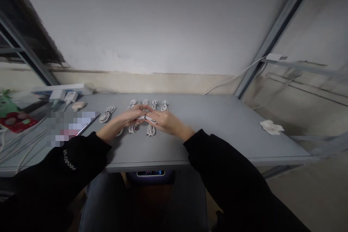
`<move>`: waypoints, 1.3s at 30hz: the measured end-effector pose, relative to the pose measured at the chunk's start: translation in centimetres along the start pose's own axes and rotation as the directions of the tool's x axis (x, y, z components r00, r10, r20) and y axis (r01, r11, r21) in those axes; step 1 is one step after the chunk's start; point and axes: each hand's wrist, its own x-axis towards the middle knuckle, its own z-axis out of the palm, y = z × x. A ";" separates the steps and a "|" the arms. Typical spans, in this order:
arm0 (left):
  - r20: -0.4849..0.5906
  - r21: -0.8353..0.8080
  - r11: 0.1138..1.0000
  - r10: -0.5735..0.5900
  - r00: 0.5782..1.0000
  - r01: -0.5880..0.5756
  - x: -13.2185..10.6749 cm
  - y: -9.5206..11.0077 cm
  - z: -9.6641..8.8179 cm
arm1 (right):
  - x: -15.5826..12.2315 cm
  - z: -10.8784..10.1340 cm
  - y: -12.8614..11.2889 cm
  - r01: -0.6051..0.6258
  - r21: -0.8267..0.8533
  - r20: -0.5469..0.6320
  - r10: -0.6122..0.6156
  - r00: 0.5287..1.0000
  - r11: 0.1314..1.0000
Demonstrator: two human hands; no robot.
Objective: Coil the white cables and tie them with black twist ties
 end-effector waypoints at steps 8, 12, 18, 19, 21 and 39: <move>0.002 0.003 0.997 0.083 0.997 -0.083 0.4 -0.6 -0.1 | 0.3 0.6 0.5 -0.088 0.240 -0.149 0.126 0.981 0.967; -0.109 0.085 0.966 0.251 0.962 -0.243 0.8 -0.9 0.3 | 0.9 0.6 1.4 -0.297 0.502 -0.170 0.429 0.887 0.812; -0.277 0.277 0.869 0.481 0.832 -0.410 1.6 -1.3 -0.3 | 1.6 -0.7 3.8 -0.429 0.739 -0.039 0.668 0.743 0.520; -0.289 0.274 0.866 0.489 0.823 -0.418 1.8 -1.3 -0.4 | 1.6 -1.0 4.3 -0.444 0.745 -0.024 0.686 0.727 0.497; -0.307 0.270 0.866 0.492 0.815 -0.421 2.1 -1.5 -0.6 | 1.4 -1.4 5.1 -0.488 0.729 0.027 0.692 0.722 0.480; -0.256 0.493 0.749 0.611 0.749 -0.443 2.4 -2.3 -0.7 | 1.0 -3.7 5.2 -0.771 -0.044 0.580 0.645 0.498 0.635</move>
